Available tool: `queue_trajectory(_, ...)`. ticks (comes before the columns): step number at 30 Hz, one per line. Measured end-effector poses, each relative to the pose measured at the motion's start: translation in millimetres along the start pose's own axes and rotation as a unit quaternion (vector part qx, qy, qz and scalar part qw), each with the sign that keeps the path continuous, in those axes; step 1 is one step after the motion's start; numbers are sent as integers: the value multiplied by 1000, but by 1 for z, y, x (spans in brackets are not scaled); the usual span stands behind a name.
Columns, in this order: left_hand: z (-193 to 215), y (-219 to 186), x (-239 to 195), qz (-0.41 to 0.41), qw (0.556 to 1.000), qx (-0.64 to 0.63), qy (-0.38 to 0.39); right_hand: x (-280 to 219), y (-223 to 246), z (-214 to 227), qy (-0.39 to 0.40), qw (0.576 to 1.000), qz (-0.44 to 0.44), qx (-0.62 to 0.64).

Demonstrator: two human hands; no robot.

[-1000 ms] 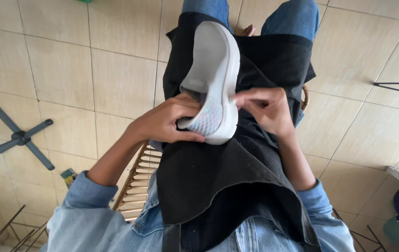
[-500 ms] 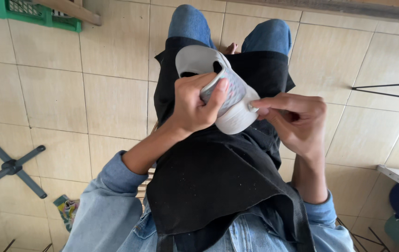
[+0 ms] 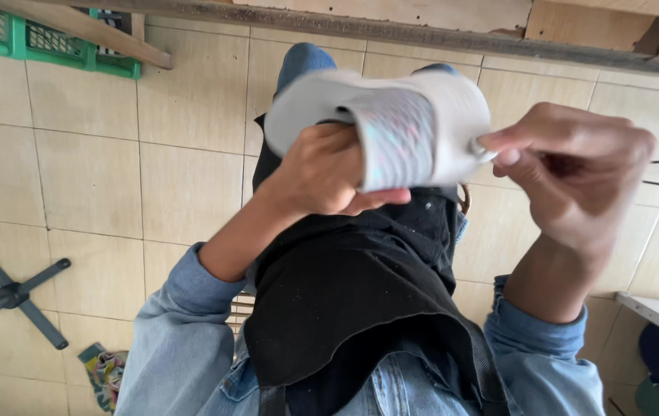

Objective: The person cleans a white sneaker by hand using a small cloth and a liquid from a bottle. They wipe the sole and upper parts of the shoe, periodically re-wetting the cloth and continuing to scrub different areas.

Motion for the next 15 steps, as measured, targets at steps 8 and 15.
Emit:
queue_trajectory(8, 5, 38, -14, 402, 761, -488, -144, 28, 41, -27, -2, 937, 134, -322)
queue_trajectory(15, -59, 50, -86, 533, 582, -535, -302, 39, 1, -87, 50, 911, 100, -396)
Point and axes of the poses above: each hand's wrist, its own x-axis towards the middle knuckle, its own z-axis out of the back of the hand, y = z × x, the point moved 9 cm from there along x, towards the middle knuckle, and after that the axes turned 11 degrees about y, right-handed, at the moved point
